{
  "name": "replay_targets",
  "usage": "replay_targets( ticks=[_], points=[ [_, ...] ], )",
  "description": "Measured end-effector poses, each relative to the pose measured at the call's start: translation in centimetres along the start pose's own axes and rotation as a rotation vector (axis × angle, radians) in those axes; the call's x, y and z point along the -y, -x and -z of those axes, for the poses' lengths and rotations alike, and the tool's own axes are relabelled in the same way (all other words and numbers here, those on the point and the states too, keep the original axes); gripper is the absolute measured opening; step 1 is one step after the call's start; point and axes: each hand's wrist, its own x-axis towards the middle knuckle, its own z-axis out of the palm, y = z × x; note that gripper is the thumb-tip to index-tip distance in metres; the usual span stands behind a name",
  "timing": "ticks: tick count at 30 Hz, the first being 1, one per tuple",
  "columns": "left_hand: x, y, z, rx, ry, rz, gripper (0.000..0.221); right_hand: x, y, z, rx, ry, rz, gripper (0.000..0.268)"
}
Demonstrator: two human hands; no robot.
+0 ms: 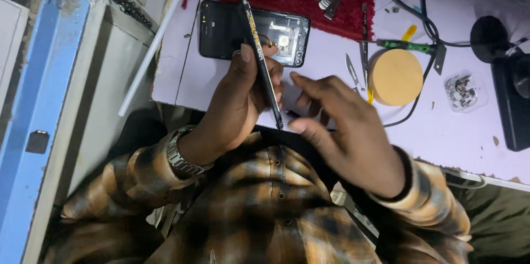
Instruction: Disassembling a mobile phone by removing internal screws and prying apart the chassis components
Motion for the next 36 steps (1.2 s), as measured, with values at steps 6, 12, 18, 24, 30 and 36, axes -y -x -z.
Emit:
replay_targets(
  ticks=[6, 12, 18, 24, 30, 36],
  points=[
    [-0.5, 0.3, -0.3, 0.044, -0.037, 0.004, 0.062, -4.4, -4.0, 2.8, -0.080, 0.192, 0.104, 0.038],
    [-0.7, 0.5, -0.4, 0.050, -0.066, 0.015, 0.061, -9.3, -8.2, 0.9, -0.023, 0.226, 0.107, 0.042],
    [-1.9, 1.2, -1.4, 0.057, -0.175, 0.093, 0.057, -9.0, -8.7, 1.3, 0.073, -0.058, -0.105, 0.015],
    [-2.8, 2.0, -2.1, -0.019, -0.376, 0.187, 0.049, -8.4, -7.2, 2.5, 0.101, -0.414, -0.342, 0.009],
    [-3.3, 1.8, -0.9, 0.039, -0.975, -0.015, 0.037, -9.1, -5.8, 2.5, -0.031, -0.597, -0.400, 0.014],
    [-4.3, 1.6, -1.2, 0.093, -0.920, -0.104, 0.074, -9.9, -5.4, 2.2, -0.046, -0.647, -0.296, 0.011]
  ],
)
